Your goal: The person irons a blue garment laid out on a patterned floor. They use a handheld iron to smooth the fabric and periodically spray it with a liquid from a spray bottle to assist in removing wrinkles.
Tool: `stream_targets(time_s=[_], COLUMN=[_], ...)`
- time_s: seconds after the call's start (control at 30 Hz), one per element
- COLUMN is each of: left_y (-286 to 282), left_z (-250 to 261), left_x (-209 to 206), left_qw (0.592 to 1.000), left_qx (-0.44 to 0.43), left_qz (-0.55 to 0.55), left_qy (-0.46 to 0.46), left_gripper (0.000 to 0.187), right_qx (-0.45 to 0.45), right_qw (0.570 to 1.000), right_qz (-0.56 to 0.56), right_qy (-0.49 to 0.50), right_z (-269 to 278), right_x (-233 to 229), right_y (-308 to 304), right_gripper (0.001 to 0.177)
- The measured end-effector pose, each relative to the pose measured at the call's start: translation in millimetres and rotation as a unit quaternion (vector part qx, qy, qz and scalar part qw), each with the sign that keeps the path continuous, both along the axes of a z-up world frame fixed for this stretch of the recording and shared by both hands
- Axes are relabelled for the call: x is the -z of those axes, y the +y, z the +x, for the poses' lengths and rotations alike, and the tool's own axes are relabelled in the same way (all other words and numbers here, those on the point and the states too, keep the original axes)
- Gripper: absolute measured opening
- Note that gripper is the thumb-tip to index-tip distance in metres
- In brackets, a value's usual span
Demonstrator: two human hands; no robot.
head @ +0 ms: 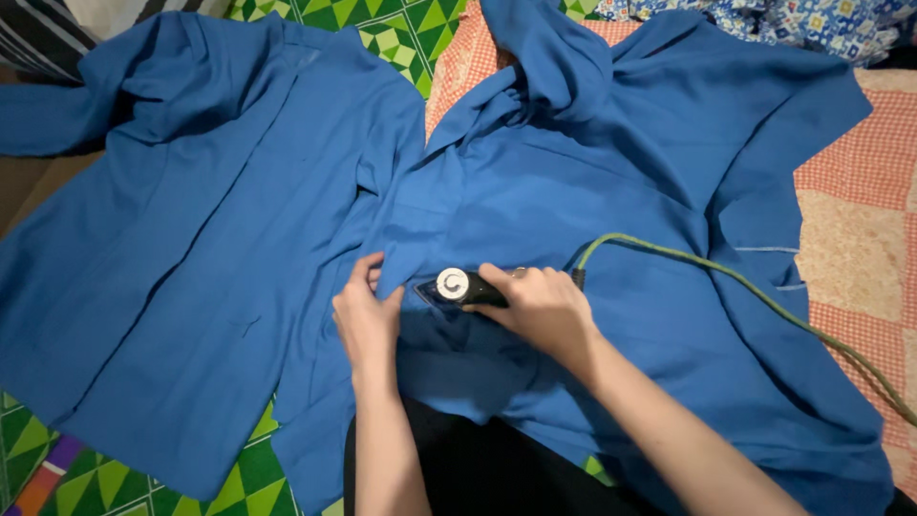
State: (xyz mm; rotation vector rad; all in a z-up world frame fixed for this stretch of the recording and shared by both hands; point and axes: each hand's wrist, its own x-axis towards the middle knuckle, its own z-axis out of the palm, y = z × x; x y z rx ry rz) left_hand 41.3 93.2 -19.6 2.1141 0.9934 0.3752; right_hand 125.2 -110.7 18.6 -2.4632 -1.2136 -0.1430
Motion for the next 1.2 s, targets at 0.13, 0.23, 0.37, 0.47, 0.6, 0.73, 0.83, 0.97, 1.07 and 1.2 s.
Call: stream_targets(time_s=[0.13, 0.23, 0.37, 0.47, 0.6, 0.73, 0.83, 0.97, 1.07, 1.2], left_y=[-0.1, -2.0, -2.0, 1.5, 4.8, 7.0, 14.7, 17.4, 17.8, 16.9], left_z=[1.1, 0.3, 0.1, 0.1, 1.7, 1.7, 1.0, -2.7, 2.1, 2.5], left_x=[-3.8, -8.0, -9.2, -8.1, -13.7, -5.1, 15.0, 32.8, 30.2, 28.0], left_qw=[1.000, 1.000, 1.000, 1.000, 0.987, 0.985, 0.996, 0.997, 0.995, 0.995], left_qx=[-0.007, 0.008, 0.007, 0.010, -0.001, -0.032, 0.036, 0.024, 0.022, 0.025], left_qz=[-0.001, 0.030, 0.024, -0.010, -0.160, -0.168, -0.042, -0.046, -0.056, -0.058], left_qy=[-0.014, 0.003, -0.013, -0.019, -0.013, 0.011, -0.075, -0.064, -0.079, -0.077], left_gripper=[0.050, 0.050, 0.052, 0.057, 0.050, 0.055, 0.056, 0.057, 0.056, 0.055], right_qx=[0.004, 0.007, -0.017, -0.008, 0.005, -0.005, 0.021, 0.038, 0.013, 0.022], right_qw=[0.997, 0.998, 0.999, 1.000, 1.000, 0.998, 0.999, 0.995, 1.000, 0.999], right_qz=[-0.035, -0.039, -0.002, -0.002, -0.011, -0.011, -0.020, 0.029, 0.006, 0.003], right_qy=[0.073, 0.048, 0.032, 0.018, -0.011, 0.057, 0.025, -0.085, -0.016, -0.028], right_z=[6.6, 4.4, 6.4, 8.2, 3.7, 7.5, 4.2, -5.6, 3.6, 0.3], right_x=[1.0, 3.4, 4.0, 5.7, 10.3, 10.4, 11.3, 16.8, 12.0, 9.6], right_y=[4.7, 9.0, 6.5, 9.7, 14.5, 13.2, 12.4, 9.2, 6.1, 7.5], right_gripper=[0.043, 0.043, 0.041, 0.043, 0.044, 0.044, 0.045, 0.044, 0.044, 0.044])
